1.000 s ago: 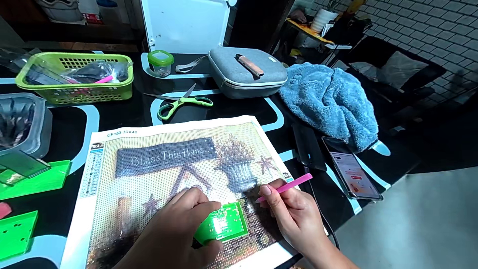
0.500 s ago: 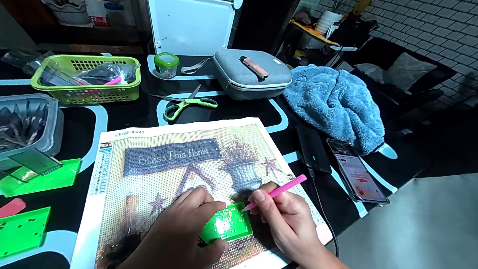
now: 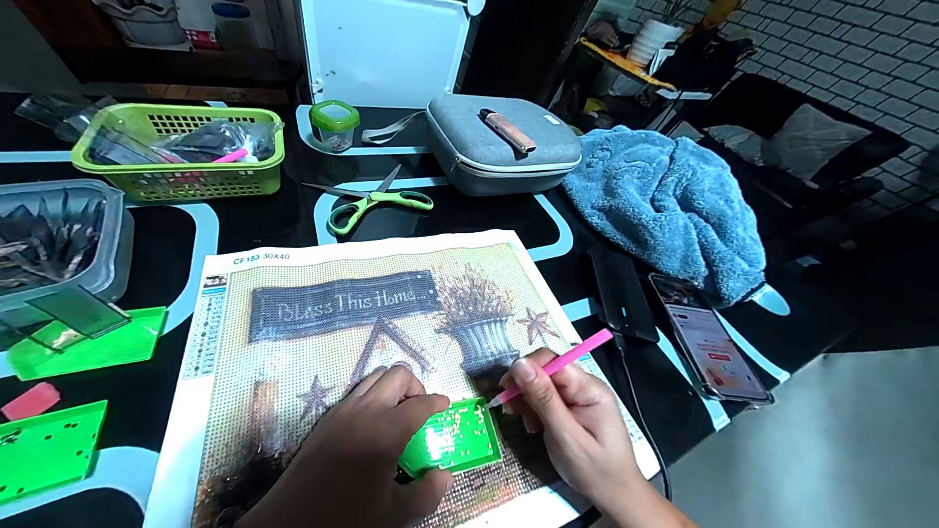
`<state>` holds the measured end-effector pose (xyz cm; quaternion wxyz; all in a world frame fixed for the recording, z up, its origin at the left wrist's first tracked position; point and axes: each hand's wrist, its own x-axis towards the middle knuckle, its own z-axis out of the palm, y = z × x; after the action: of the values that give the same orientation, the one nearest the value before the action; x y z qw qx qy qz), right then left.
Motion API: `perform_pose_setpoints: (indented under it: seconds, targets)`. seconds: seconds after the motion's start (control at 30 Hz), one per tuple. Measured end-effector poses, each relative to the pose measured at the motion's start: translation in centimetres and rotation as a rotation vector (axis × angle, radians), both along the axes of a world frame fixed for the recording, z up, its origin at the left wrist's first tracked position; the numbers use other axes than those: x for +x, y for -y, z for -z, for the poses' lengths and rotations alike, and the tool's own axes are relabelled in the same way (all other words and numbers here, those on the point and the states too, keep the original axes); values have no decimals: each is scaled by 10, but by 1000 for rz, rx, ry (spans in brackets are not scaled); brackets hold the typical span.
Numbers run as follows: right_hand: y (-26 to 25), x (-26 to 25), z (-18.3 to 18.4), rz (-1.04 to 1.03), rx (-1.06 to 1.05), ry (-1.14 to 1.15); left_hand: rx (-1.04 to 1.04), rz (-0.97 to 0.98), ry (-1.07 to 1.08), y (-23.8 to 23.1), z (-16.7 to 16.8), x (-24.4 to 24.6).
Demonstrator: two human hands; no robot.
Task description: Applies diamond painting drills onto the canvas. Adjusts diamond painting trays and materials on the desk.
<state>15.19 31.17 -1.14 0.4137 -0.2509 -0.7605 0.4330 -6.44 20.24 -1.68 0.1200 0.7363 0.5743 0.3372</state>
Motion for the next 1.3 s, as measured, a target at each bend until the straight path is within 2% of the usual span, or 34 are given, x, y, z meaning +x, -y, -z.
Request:
perform_pose_setpoints:
  seconds: [0.07,0.17,0.9,1.1,1.3]
  targets:
    - [-5,8,-3,78,-103,-27,-9,3,4,0,0,0]
    - [-10,18,1,156,-139,-17,-38,14,9,1,-3,-1]
    - [-5,19,9,165,261,160,-72,21,4,1,-6,-2]
    - [-8,20,6,163,58,19,-36,25,2,1,-4,-3]
    - [-8,18,9,121,109,47,-42,14,18,2,-4,-1]
